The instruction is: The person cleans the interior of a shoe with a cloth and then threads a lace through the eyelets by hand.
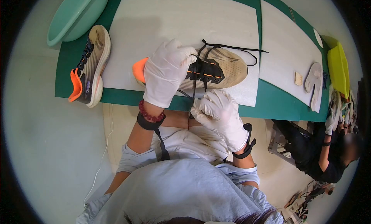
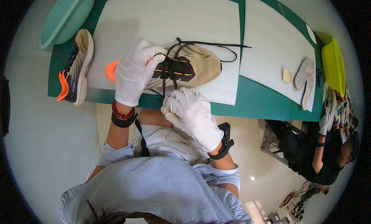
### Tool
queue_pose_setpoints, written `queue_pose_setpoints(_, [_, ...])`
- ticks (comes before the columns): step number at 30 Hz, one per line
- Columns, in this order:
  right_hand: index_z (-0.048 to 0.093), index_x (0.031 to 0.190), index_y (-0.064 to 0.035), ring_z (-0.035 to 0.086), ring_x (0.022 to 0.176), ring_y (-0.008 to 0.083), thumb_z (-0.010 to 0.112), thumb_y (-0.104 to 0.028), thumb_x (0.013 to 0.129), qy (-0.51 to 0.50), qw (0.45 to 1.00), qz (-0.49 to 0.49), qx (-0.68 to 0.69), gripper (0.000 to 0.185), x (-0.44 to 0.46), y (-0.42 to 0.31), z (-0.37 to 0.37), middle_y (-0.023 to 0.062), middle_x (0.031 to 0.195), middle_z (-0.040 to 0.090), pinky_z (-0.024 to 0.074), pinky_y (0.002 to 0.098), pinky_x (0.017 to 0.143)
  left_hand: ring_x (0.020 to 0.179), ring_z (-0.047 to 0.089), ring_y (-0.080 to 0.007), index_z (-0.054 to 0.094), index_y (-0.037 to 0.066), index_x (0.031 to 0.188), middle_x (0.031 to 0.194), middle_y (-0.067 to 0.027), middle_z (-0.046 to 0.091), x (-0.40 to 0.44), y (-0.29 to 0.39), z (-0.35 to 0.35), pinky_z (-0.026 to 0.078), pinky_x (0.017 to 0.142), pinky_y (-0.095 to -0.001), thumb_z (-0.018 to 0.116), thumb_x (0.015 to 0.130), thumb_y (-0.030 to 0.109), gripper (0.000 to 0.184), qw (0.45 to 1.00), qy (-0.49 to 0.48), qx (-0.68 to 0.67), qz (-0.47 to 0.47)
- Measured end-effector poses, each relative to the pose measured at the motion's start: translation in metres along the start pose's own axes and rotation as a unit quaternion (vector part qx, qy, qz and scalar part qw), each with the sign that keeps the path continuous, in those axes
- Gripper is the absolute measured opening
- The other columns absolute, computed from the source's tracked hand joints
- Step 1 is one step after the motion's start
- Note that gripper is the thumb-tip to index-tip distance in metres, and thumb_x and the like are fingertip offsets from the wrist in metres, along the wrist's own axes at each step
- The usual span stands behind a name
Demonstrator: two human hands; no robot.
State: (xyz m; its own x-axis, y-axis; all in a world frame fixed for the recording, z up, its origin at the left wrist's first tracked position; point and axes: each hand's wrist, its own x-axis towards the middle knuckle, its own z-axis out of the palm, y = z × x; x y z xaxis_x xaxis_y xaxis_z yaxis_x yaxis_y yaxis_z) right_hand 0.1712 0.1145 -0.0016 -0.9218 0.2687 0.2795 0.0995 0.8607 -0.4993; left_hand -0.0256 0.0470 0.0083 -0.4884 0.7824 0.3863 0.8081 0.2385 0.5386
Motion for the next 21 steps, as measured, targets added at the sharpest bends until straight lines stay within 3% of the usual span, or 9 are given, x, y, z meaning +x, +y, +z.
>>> queue_pose_setpoints(7, [0.066, 0.095, -0.0143, 0.060, 0.088, 0.0247, 0.076, -0.027, 0.085, 0.003, 1.000, -0.012, -0.020, 0.019, -0.006, -0.004, 0.001, 0.0044, 0.088, 0.057, 0.0503, 0.0393, 0.080, 0.088, 0.066, -0.0298, 0.079, 0.010, 0.102, 0.090, -0.0098, 0.064, 0.001, 0.000, 0.000, 0.051, 0.077, -0.0387, 0.076, 0.091, 0.015, 0.012, 1.000, -0.003, 0.016, 0.003])
queue_pose_setpoints(10, [0.066, 0.097, -0.0147, 0.060, 0.088, 0.0244, 0.077, -0.027, 0.084, -0.006, 1.000, -0.003, -0.025, 0.021, -0.012, -0.007, 0.002, 0.0040, 0.089, 0.057, 0.0504, 0.0386, 0.080, 0.090, 0.063, -0.0330, 0.074, 0.014, 0.099, 0.095, -0.0095, 0.062, 0.000, -0.002, 0.001, 0.051, 0.076, -0.0456, 0.072, 0.092, 0.021, 0.009, 1.000, -0.013, 0.012, 0.003])
queue_pose_setpoints(13, [0.067, 0.099, -0.0148, 0.060, 0.089, 0.0239, 0.077, -0.028, 0.084, -0.025, 0.999, -0.022, -0.005, 0.023, -0.014, -0.009, 0.001, 0.0035, 0.090, 0.057, 0.0504, 0.0383, 0.079, 0.090, 0.063, -0.0332, 0.074, 0.014, 0.099, 0.094, -0.0095, 0.062, 0.000, -0.006, 0.004, 0.052, 0.076, -0.0454, 0.072, 0.093, 0.020, 0.009, 1.000, -0.008, -0.004, 0.007])
queue_pose_setpoints(16, [0.068, 0.100, -0.0144, 0.060, 0.088, 0.0231, 0.078, -0.028, 0.084, -0.012, 1.000, -0.026, 0.011, 0.023, -0.017, -0.011, 0.003, 0.0031, 0.090, 0.058, 0.0500, 0.0383, 0.077, 0.089, 0.066, -0.0296, 0.078, 0.009, 0.102, 0.092, -0.0099, 0.065, 0.001, -0.001, 0.000, 0.052, 0.078, -0.0381, 0.075, 0.091, 0.013, 0.012, 1.000, -0.007, 0.007, -0.001])
queue_pose_setpoints(21, [0.069, 0.098, -0.0138, 0.060, 0.086, 0.0227, 0.078, -0.026, 0.084, -0.004, 1.000, -0.014, 0.016, 0.021, -0.020, -0.010, 0.006, 0.0027, 0.088, 0.058, 0.0495, 0.0378, 0.076, 0.089, 0.067, -0.0293, 0.078, 0.009, 0.102, 0.092, -0.0100, 0.066, 0.002, 0.000, 0.000, 0.052, 0.078, -0.0379, 0.075, 0.091, 0.013, 0.012, 1.000, -0.006, 0.011, 0.000])
